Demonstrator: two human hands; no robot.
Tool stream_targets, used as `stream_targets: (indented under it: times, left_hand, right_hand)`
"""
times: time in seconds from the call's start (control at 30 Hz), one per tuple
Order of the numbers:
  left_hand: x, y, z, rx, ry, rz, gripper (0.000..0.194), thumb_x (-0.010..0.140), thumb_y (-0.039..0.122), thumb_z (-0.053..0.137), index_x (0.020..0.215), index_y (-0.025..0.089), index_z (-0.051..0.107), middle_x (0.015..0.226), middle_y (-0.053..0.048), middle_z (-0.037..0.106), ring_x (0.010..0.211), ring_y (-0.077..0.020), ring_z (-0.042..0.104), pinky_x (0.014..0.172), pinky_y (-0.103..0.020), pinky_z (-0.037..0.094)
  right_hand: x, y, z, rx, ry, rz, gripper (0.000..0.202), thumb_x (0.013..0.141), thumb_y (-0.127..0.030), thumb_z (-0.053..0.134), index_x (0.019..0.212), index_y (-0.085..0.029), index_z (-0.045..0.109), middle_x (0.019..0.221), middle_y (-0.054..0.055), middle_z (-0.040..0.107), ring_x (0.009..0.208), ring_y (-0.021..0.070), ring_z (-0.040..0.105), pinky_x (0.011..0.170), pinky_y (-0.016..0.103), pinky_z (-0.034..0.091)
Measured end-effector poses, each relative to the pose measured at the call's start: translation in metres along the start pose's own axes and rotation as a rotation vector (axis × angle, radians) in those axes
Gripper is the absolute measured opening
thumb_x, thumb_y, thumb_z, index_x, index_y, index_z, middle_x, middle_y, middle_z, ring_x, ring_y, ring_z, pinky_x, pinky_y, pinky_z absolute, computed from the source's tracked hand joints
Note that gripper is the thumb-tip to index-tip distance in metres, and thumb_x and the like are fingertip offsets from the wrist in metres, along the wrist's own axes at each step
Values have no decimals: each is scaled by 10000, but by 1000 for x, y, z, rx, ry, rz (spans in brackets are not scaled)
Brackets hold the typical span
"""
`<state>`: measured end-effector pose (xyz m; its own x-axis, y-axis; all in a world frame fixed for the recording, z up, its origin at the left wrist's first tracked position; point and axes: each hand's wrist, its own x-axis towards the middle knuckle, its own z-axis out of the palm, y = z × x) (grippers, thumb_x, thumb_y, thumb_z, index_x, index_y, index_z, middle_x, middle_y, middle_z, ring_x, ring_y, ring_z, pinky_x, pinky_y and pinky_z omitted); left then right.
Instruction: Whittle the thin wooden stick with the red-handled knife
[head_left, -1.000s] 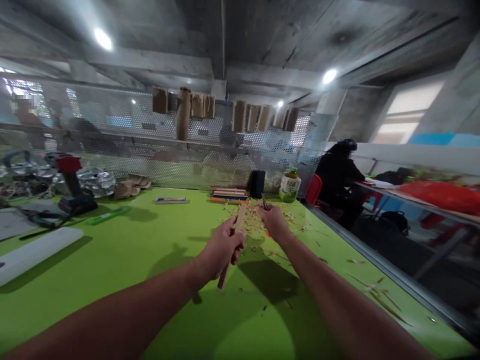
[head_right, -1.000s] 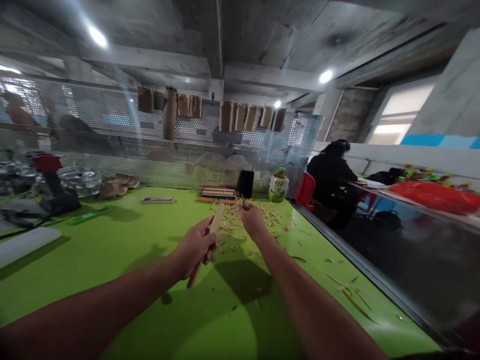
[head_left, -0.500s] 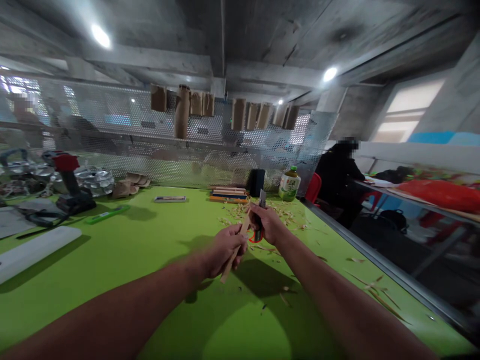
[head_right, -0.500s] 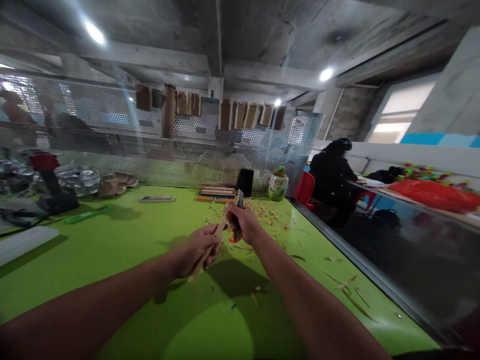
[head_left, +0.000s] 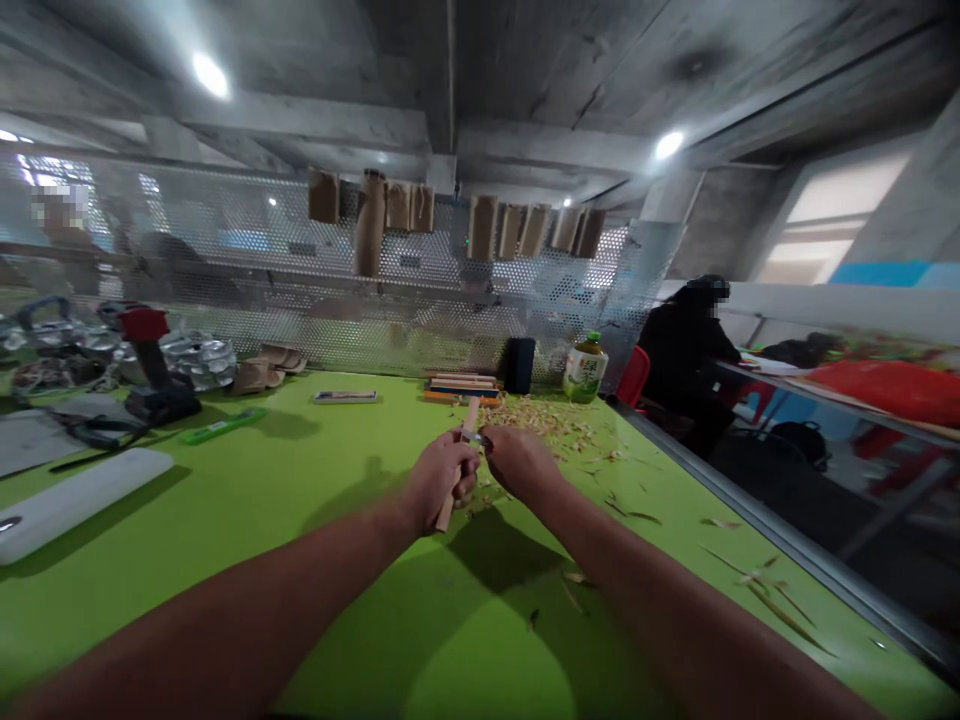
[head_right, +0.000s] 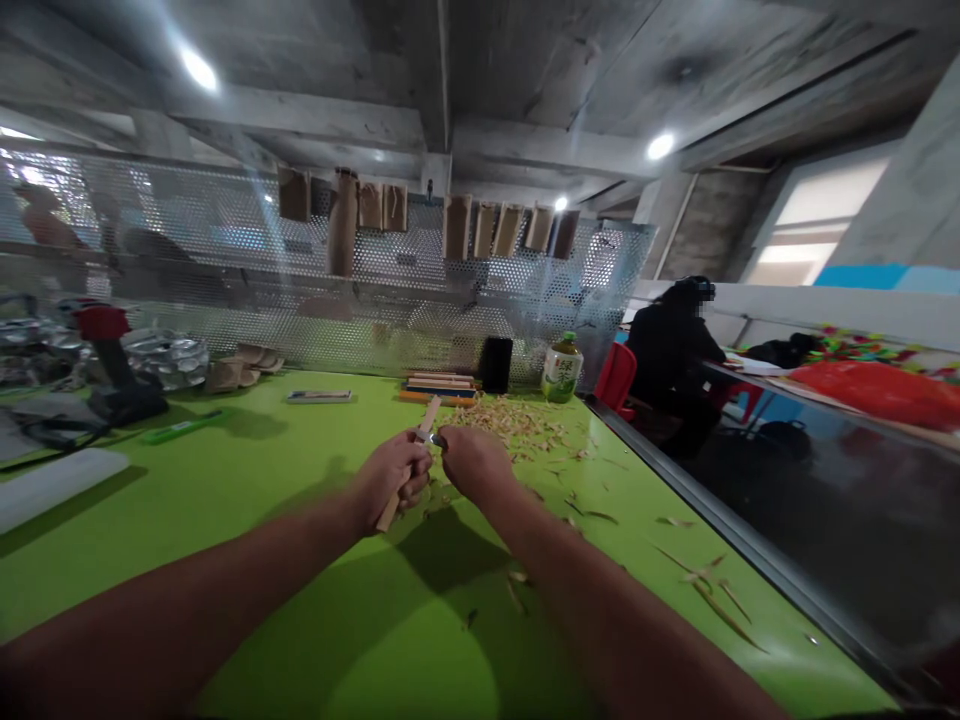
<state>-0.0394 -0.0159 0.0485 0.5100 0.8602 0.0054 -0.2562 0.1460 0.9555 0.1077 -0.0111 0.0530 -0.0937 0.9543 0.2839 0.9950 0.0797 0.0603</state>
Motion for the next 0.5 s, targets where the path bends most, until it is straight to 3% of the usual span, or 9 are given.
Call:
stream_targets:
  times: [0.13, 0.5]
  left_hand:
    - [-1, 2, 4, -48, 7, -24, 127, 754, 201, 487, 854, 213, 408, 575, 93, 389, 341, -34, 269, 319, -166, 191]
    - [-11, 8, 18, 15, 24, -41, 237, 783, 182, 453, 1019, 204, 450, 544, 111, 360, 329, -34, 260, 334, -161, 208]
  right_hand:
    - [2, -2, 2, 0, -5, 13, 274, 911, -235, 396, 942, -202, 666, 881, 83, 709, 793, 169, 639, 663, 234, 373]
    - [11, 9, 4, 15, 102, 61, 268, 916, -233, 392, 930, -192, 656, 903, 103, 699, 856, 197, 632, 715, 259, 380]
